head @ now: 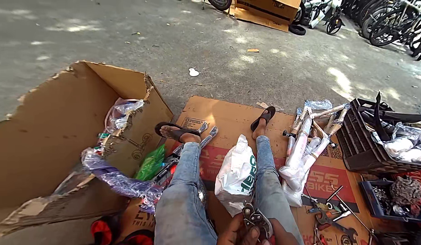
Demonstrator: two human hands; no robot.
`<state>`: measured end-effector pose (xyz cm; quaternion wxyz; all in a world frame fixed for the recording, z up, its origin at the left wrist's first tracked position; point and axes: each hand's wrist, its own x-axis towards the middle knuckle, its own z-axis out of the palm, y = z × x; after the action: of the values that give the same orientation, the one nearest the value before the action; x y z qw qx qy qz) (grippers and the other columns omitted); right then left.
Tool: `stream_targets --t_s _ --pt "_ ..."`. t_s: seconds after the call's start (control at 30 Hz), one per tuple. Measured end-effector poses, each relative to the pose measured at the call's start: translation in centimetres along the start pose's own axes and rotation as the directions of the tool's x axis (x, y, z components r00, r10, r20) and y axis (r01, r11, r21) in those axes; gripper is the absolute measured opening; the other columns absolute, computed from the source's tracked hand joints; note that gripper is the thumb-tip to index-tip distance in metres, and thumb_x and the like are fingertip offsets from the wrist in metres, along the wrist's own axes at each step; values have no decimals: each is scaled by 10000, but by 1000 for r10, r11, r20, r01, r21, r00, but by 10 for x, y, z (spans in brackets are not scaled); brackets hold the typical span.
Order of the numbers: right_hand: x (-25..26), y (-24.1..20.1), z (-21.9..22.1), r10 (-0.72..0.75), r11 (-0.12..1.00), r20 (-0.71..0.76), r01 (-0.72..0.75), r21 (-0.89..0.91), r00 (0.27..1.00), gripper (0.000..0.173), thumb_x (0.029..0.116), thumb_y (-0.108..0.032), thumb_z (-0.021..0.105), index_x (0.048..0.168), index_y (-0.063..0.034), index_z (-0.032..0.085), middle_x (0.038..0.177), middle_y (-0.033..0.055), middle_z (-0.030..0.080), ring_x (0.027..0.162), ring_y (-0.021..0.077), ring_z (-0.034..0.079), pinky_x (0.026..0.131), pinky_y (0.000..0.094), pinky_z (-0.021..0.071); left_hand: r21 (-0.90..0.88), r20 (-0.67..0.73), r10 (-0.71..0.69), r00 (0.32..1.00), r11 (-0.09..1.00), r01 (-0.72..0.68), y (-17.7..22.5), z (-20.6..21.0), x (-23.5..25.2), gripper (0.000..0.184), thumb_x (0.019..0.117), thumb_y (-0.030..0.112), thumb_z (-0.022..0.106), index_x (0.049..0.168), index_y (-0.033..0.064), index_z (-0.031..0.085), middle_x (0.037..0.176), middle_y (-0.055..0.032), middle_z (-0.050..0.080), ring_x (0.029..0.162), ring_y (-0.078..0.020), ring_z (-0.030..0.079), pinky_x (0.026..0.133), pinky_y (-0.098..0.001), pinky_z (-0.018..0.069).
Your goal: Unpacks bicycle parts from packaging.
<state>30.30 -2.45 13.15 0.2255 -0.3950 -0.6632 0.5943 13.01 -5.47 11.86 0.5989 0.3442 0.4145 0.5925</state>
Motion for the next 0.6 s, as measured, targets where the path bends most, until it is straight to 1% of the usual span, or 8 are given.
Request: stream_targets --t_s 0.1,0.13,0.2,0.23,0.33,0.4,0.47,0.6 --pt "-2 -10 -6 -35 960 -38 23 -279 999 409 1090 -299 427 1248 57 553 870 156 695 741 260 701 645 488 574 81 -18 93 996 993 -91 -4 3 -4 186 1003 42 603 1186 5 600 984 35 744 889 -75 716 846 -312 609" --pt "-2 -13 -6 -54 946 -58 32 -323 997 400 1088 -298 440 1228 53 571 887 168 688 749 268 697 640 490 569 110 -24 128 992 986 -124 -3 3 -5 161 1005 60 609 1164 33 620 988 54 746 897 -61 714 853 -303 606" --pt "-1 -17 -1 -99 929 -111 52 -365 989 379 1076 -284 481 1213 45 609 1112 212 657 894 270 701 704 448 600 168 -38 191 981 969 -182 1 2 -8 131 1018 109 608 1135 79 657 1011 82 750 930 -35 709 874 -285 600" --pt "1 -19 2 -119 924 -143 57 -378 983 370 1067 -281 498 1190 43 627 1155 223 628 900 267 688 687 420 595 181 -40 208 977 963 -198 4 1 -8 135 1023 122 602 1139 84 660 1031 82 753 952 -35 710 888 -284 598" --pt "6 -25 10 -111 915 -170 34 -402 979 362 1062 -283 518 1176 38 642 1040 209 630 811 274 670 640 423 574 168 -90 205 975 968 -188 11 -6 -7 129 999 72 625 1123 44 650 990 39 753 902 -70 716 856 -300 604" --pt "8 -26 9 -92 907 -158 17 -420 983 367 1049 -283 565 1190 43 659 999 198 671 866 292 688 749 452 584 179 -138 186 973 971 -161 15 -11 -9 121 959 17 662 1074 54 651 969 41 763 875 -68 728 838 -294 617" --pt "10 -22 5 -95 913 -141 30 -406 985 341 1009 -271 646 1160 32 695 1030 176 731 962 283 719 873 470 586 260 -153 206 966 952 -162 14 -14 -13 95 942 12 683 1025 54 664 936 58 759 846 -46 724 814 -276 618" --pt "9 -20 1 10 958 -10 -12 -287 1000 359 1012 -299 652 1176 20 668 1011 146 727 863 231 730 802 447 612 377 -71 212 975 910 -171 11 -25 -15 133 977 81 669 1033 -37 692 884 -23 755 786 -82 730 750 -306 637"
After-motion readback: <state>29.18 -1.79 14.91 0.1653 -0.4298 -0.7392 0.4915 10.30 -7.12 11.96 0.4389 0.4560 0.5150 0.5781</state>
